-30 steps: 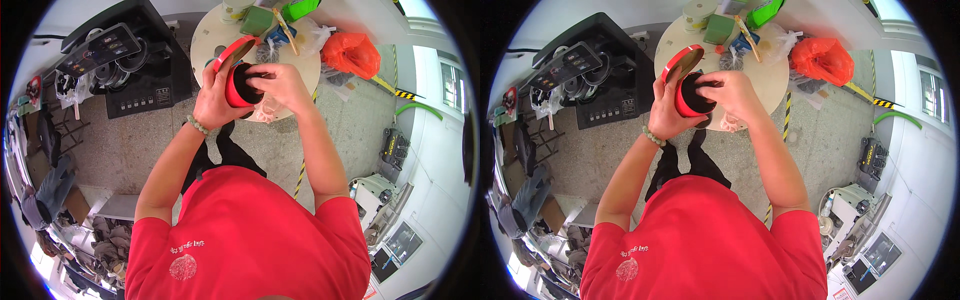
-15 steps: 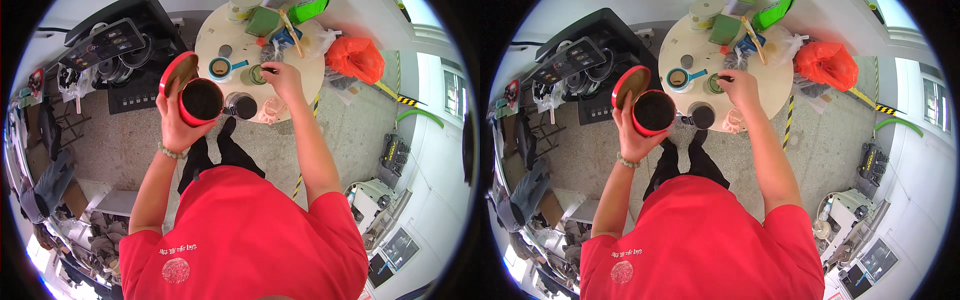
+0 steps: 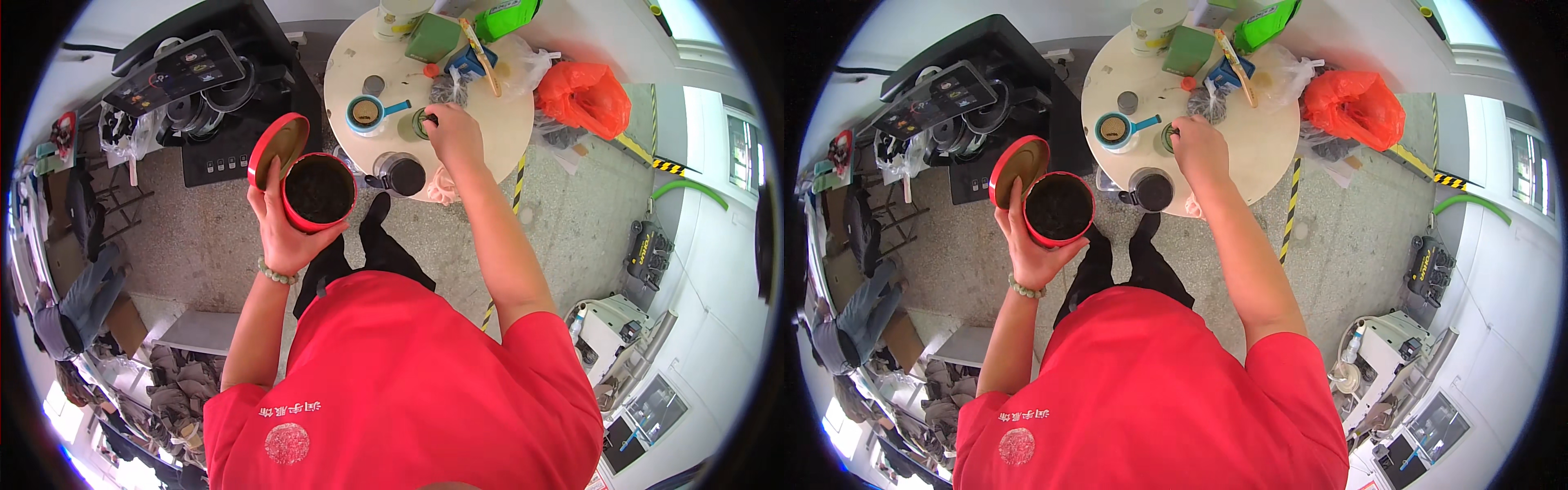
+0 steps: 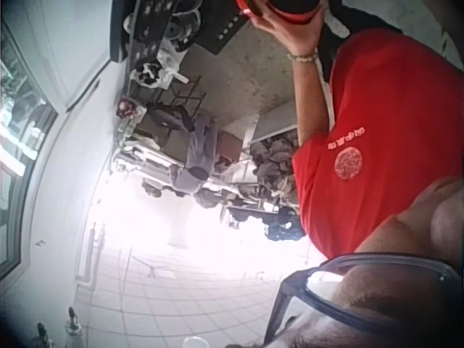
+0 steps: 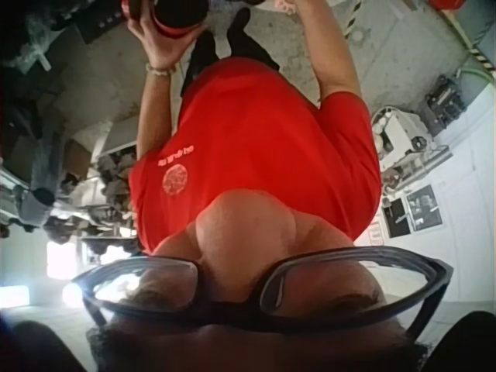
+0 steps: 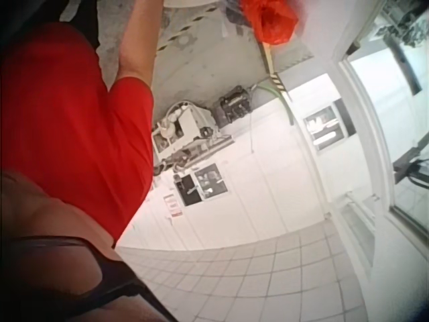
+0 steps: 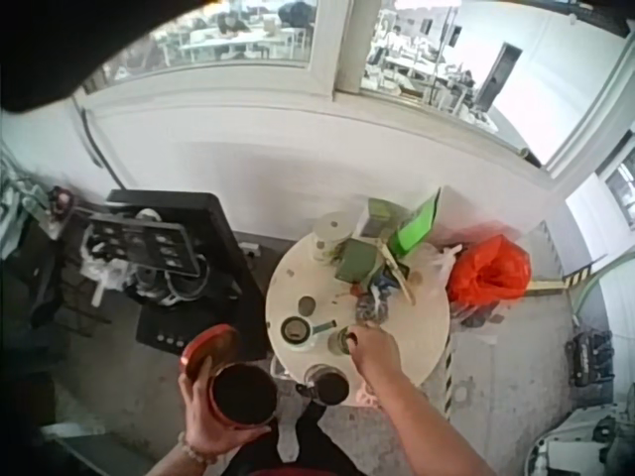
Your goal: Prepare a drink using a tumbler and a coffee machine in a break area.
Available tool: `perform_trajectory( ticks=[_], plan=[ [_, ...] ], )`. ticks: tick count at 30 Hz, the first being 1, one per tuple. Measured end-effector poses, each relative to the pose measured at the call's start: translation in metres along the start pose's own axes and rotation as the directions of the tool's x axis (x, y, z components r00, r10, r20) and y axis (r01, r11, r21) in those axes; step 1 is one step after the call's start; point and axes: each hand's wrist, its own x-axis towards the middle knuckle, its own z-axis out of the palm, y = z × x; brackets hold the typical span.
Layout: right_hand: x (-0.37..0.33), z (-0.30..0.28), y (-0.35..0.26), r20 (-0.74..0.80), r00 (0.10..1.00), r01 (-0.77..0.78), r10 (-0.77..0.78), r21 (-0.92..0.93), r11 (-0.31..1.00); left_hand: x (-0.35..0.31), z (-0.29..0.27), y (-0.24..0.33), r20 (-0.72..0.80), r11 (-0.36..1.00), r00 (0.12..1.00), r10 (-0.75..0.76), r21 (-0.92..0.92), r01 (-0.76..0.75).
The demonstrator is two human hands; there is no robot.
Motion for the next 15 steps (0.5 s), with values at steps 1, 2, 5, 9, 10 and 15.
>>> perform_trajectory(
  ticks=[1, 2, 5, 9, 10, 15],
  plan=[
    [0.0, -0.001, -0.001, 0.006, 1.0, 0.0, 0.0, -0.008, 1.0, -0.001, 0.0, 0.0, 0.006, 1.0, 1.0, -0.005, -0.001, 0.005],
    [-0.001, -0.001, -0.001, 0.012, 1.0, 0.0, 0.0, -0.016, 1.0, -0.001, -0.001, 0.0, 0.011, 1.0, 1.0, -0.009, -0.002, 0.009],
    [-0.002, -0.001, -0.002, 0.016, 1.0, 0.006, -0.005, -0.034, 0.999, -0.002, -0.002, -0.002, 0.014, 1.0, 1.0, -0.006, 0.004, 0.006],
    [-0.003, -0.002, -0.002, 0.017, 1.0, 0.015, -0.014, -0.067, 0.998, -0.003, -0.004, -0.001, 0.019, 1.0, 1.0, -0.002, 0.007, 0.002],
    [-0.003, -0.002, -0.003, 0.023, 1.0, 0.018, -0.016, -0.079, 0.997, -0.003, -0.004, -0.001, 0.02, 1.0, 1.0, -0.001, 0.007, 0.001],
    [-0.004, -0.011, -0.008, 0.089, 0.996, -0.011, 0.021, -0.112, 0.994, -0.003, -0.005, 0.004, 0.009, 0.999, 1.0, 0.027, 0.025, -0.027]
  ],
)
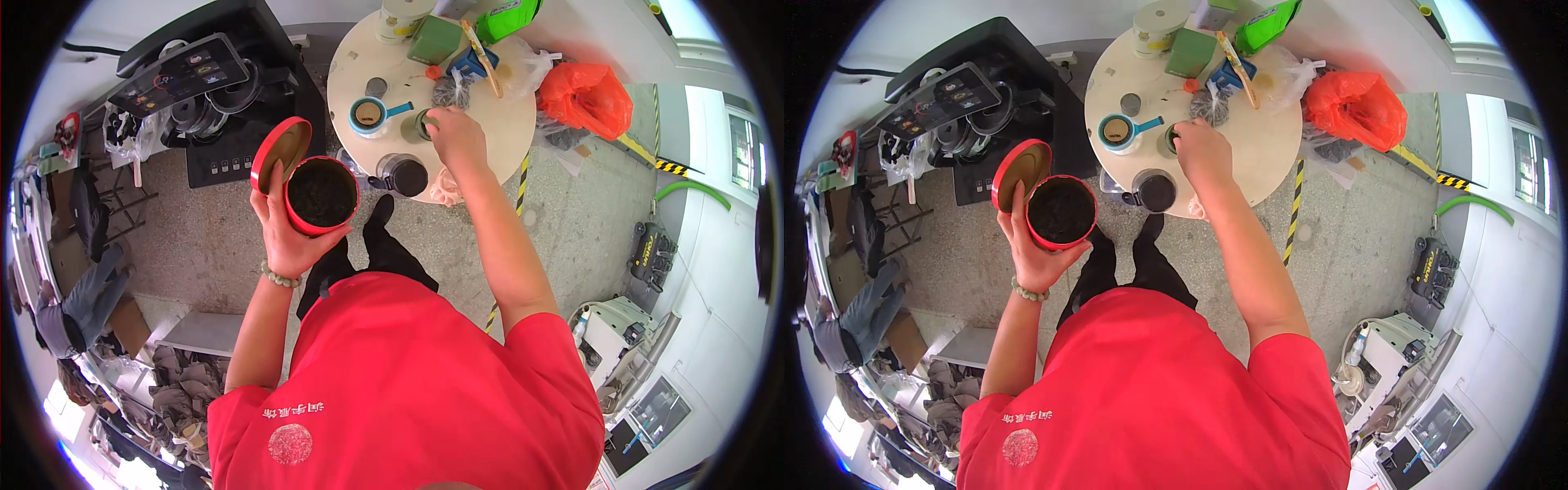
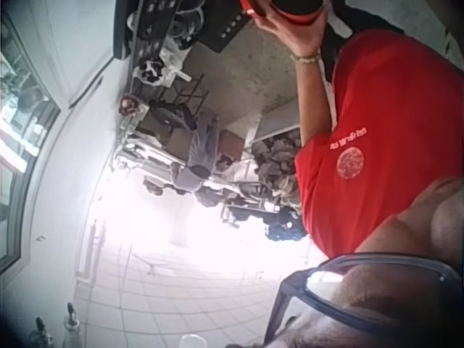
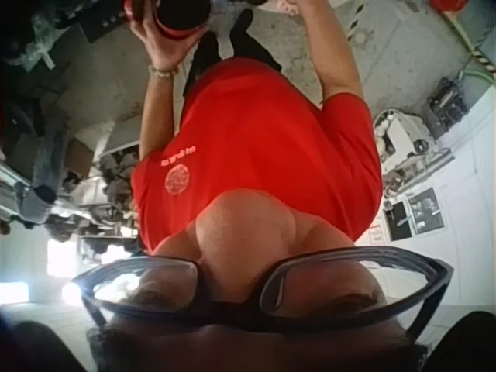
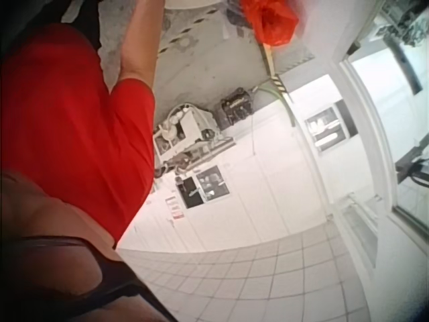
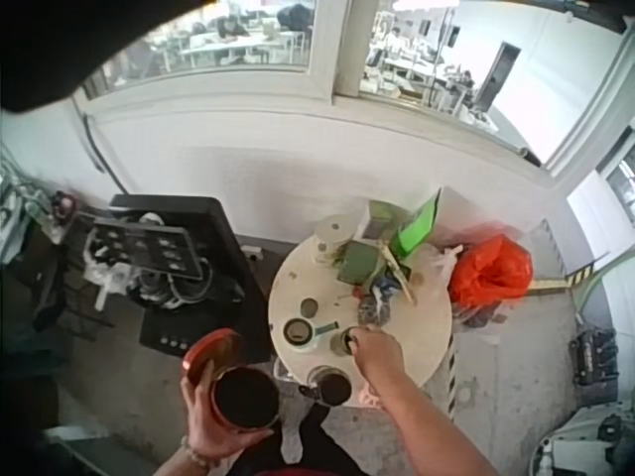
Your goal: Prepare a drink using a tumbler and a coffee machine in a break area.
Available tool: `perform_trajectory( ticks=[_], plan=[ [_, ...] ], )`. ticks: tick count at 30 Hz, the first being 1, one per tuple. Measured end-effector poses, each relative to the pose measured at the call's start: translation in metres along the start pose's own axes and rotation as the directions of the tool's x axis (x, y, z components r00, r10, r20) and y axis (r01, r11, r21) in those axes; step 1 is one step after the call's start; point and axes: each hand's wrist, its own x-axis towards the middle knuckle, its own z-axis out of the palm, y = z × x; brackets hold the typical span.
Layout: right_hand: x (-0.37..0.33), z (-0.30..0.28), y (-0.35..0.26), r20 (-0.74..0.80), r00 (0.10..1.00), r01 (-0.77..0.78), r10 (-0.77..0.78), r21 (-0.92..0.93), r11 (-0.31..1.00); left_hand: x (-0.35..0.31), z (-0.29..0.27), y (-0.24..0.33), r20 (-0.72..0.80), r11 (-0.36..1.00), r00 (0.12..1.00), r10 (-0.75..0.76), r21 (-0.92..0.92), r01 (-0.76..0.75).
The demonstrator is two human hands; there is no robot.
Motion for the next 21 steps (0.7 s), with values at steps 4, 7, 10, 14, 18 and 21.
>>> perform_trajectory(
  ticks=[4, 7, 10, 14, 18, 21],
  plan=[
    [0.0, 0.005, 0.009, -0.06, 0.998, 0.039, -0.035, 0.068, 0.997, 0.0, 0.001, 0.004, 0.008, 1.0, 1.0, -0.011, -0.001, 0.011],
    [0.002, 0.008, 0.013, -0.093, 0.994, 0.069, -0.055, 0.155, 0.985, 0.001, 0.001, 0.006, 0.031, 1.0, 0.999, -0.019, -0.004, 0.019],
    [0.004, 0.006, 0.016, -0.088, 0.994, 0.077, -0.06, 0.216, 0.973, 0.004, 0.002, 0.011, 0.016, 1.0, 1.0, 0.013, -0.013, -0.013],
    [0.004, 0.004, 0.02, -0.055, 0.997, 0.07, -0.057, 0.279, 0.958, 0.011, 0.004, 0.022, 0.025, 0.998, 0.998, 0.059, -0.014, -0.059],
    [0.001, -0.008, 0.022, -0.114, 0.992, 0.086, -0.046, 0.375, 0.923, 0.016, 0.013, 0.027, 0.051, 0.996, 0.995, 0.084, -0.008, -0.084],
    [-0.007, -0.026, 0.018, -0.184, 0.983, 0.09, -0.003, 0.468, 0.879, 0.022, 0.02, 0.031, 0.082, 0.997, 0.993, 0.083, -0.002, -0.083]
  ],
)
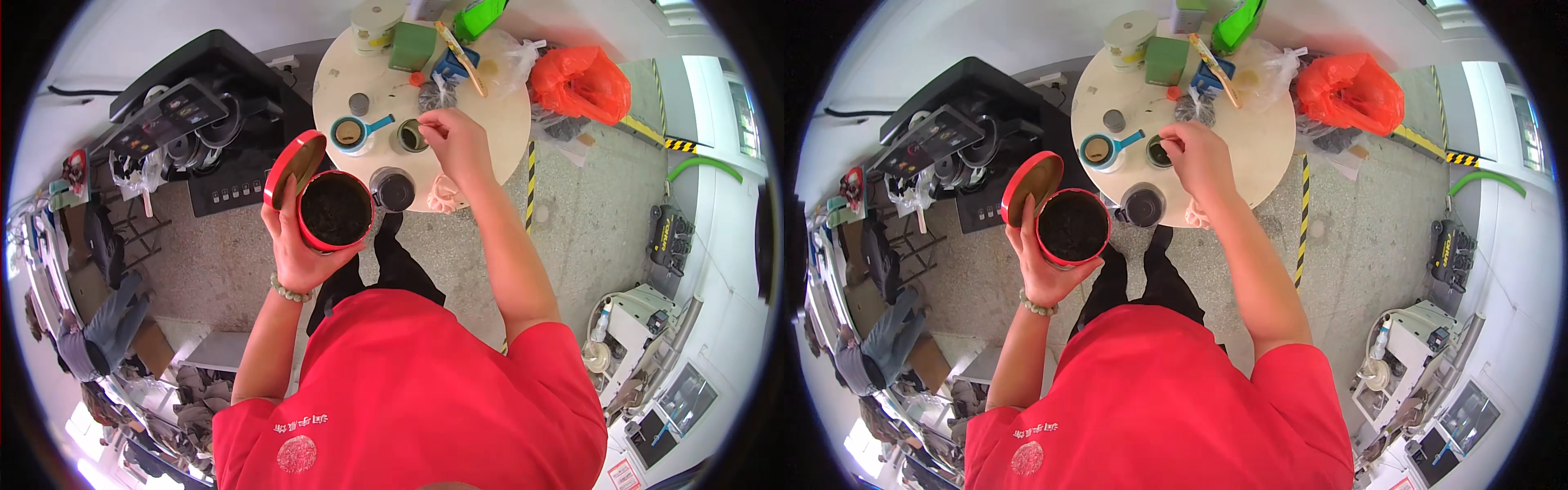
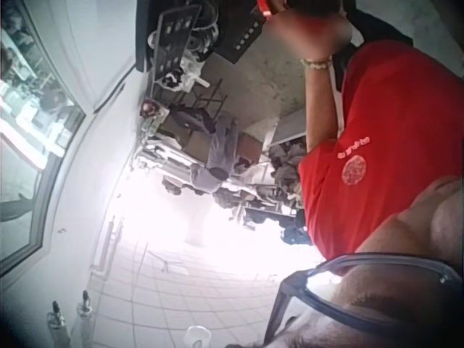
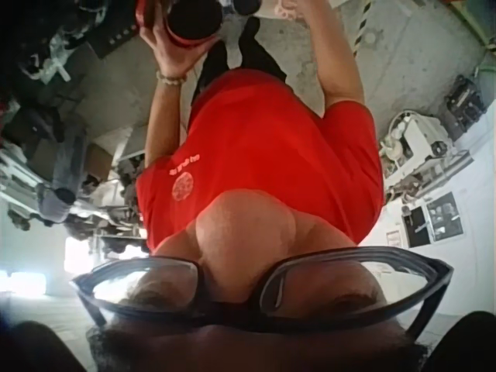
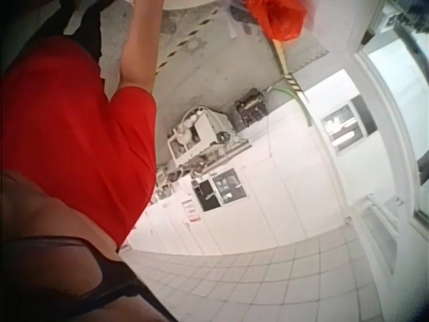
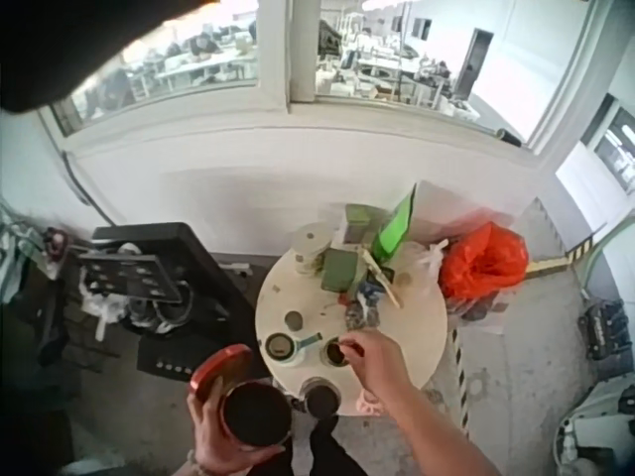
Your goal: Prepare a drink using a tumbler and a coffee machine in a break area.
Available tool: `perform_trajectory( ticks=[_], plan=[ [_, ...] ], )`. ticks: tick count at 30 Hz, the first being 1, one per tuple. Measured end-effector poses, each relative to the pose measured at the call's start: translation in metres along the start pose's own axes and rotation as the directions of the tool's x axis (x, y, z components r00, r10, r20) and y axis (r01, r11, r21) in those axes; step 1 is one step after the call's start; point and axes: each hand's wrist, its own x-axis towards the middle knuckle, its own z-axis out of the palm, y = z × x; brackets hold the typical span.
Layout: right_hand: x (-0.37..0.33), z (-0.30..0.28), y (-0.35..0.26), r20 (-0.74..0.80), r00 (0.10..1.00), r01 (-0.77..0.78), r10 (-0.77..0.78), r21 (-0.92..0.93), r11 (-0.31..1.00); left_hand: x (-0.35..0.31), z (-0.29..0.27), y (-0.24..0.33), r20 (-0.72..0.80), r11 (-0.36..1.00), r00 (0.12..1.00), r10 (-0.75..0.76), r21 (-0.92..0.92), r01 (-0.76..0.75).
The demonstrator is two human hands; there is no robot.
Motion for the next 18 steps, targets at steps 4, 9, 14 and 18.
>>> perform_trajectory(
  ticks=[4, 9, 14, 18],
  plan=[
    [-0.005, -0.008, -0.009, -0.096, 0.995, 0.041, -0.038, 0.024, 0.999, 0.01, 0.011, 0.009, 0.05, 1.0, 0.999, -0.001, -0.019, 0.002],
    [-0.004, -0.011, 0.009, -0.013, 0.997, 0.072, -0.071, 0.054, 0.996, 0.035, 0.029, 0.024, 0.05, 0.997, 0.996, 0.07, -0.032, -0.069],
    [-0.029, -0.041, -0.065, 0.203, 0.93, 0.286, -0.306, 0.125, 0.95, 0.044, 0.042, 0.021, 0.078, 0.991, 0.988, 0.131, -0.017, -0.13],
    [-0.037, -0.024, -0.08, 0.383, 0.899, 0.317, -0.214, -0.231, 0.92, 0.052, 0.049, 0.029, 0.056, 0.975, 0.974, 0.22, -0.018, -0.219]
  ],
)
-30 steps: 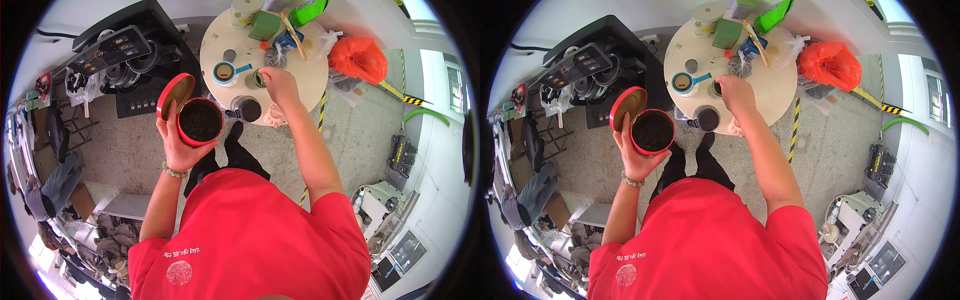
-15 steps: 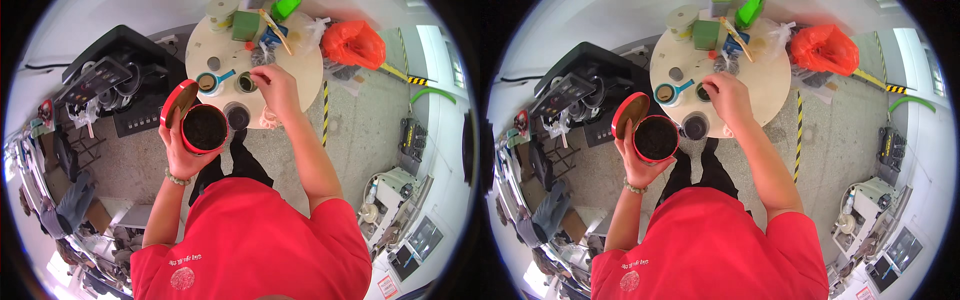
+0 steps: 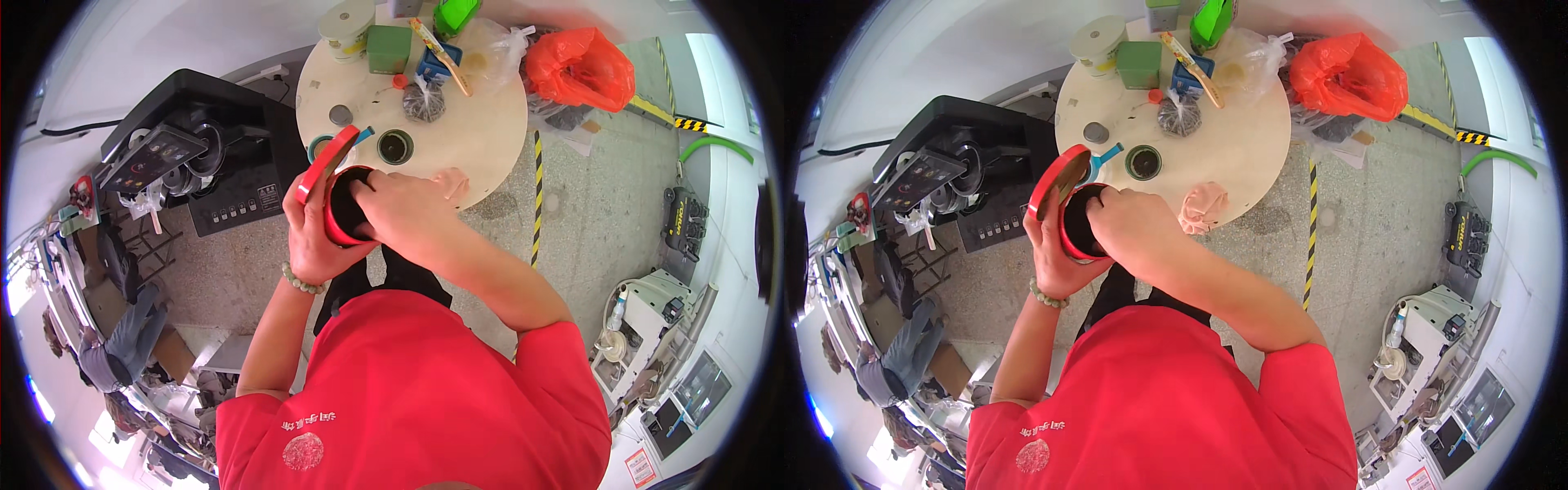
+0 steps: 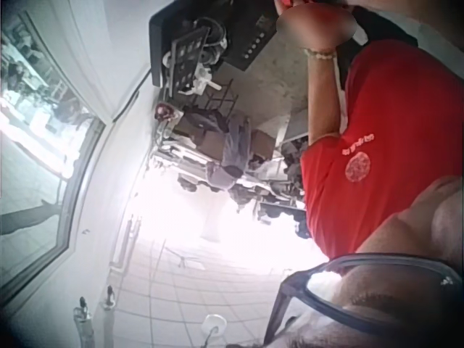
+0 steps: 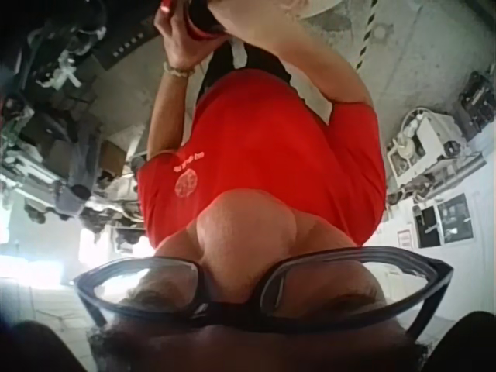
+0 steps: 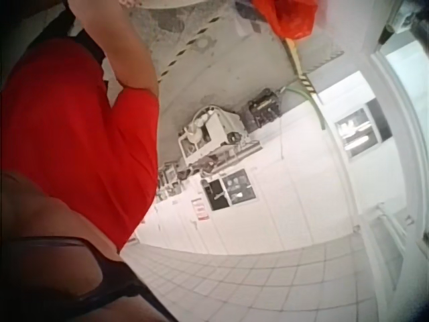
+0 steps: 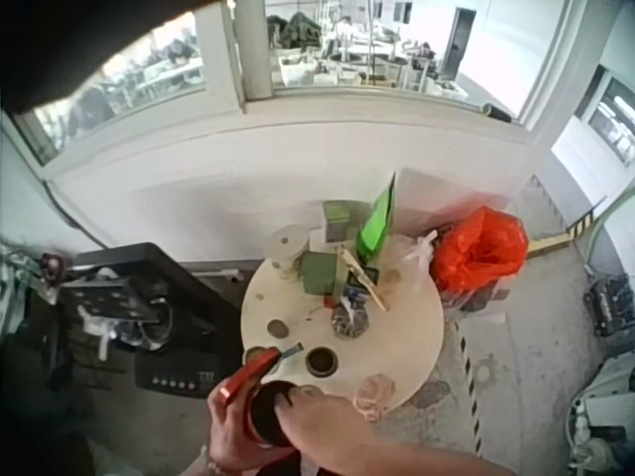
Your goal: Prepare a drink using a tumbler and a coffee machine in a break area.
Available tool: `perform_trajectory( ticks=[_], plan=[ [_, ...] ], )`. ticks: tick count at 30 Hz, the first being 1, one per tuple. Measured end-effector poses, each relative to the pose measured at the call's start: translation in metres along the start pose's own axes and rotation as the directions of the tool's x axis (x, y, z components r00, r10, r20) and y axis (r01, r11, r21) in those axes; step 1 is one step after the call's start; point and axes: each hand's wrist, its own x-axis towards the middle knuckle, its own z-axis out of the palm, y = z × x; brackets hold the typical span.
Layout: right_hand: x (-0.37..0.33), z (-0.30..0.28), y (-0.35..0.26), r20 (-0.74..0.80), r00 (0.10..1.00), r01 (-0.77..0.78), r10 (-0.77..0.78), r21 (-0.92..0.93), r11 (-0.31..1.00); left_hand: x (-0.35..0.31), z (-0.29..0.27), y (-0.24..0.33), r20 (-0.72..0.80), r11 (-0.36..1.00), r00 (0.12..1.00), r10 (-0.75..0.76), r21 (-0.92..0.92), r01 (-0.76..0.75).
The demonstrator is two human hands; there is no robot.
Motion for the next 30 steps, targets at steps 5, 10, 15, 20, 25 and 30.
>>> perform_trajectory(
  ticks=[5, 10, 15, 20, 25, 30],
  plan=[
    [0.005, 0.015, 0.011, 0.078, 0.994, 0.078, -0.074, -0.04, 0.996, 0.0, -0.001, 0.006, -0.039, 1.0, 0.999, -0.006, -0.024, 0.005],
    [0.004, 0.004, 0.011, 0.012, 0.999, 0.033, -0.035, 0.146, 0.989, -0.004, -0.002, 0.003, -0.083, 0.998, 0.995, -0.053, -0.031, 0.05],
    [0.007, -0.008, 0.016, -0.064, 0.997, -0.015, 0.037, 0.307, 0.952, -0.007, 0.0, -0.001, -0.048, 0.991, 0.992, -0.118, -0.068, 0.114],
    [0.01, -0.008, 0.042, -0.122, 0.956, -0.147, 0.268, 0.59, 0.794, -0.01, -0.001, -0.005, -0.049, 0.979, 0.981, -0.187, -0.094, 0.182],
    [0.024, 0.029, 0.094, -0.089, 0.93, -0.292, 0.356, 0.41, 0.864, -0.024, -0.006, -0.011, -0.05, 0.976, 0.979, -0.2, -0.095, 0.194],
    [0.028, 0.057, 0.119, -0.114, 0.963, -0.237, 0.245, 0.077, 0.968, -0.03, -0.018, -0.01, -0.055, 0.97, 0.97, -0.235, -0.082, 0.23]
  ],
)
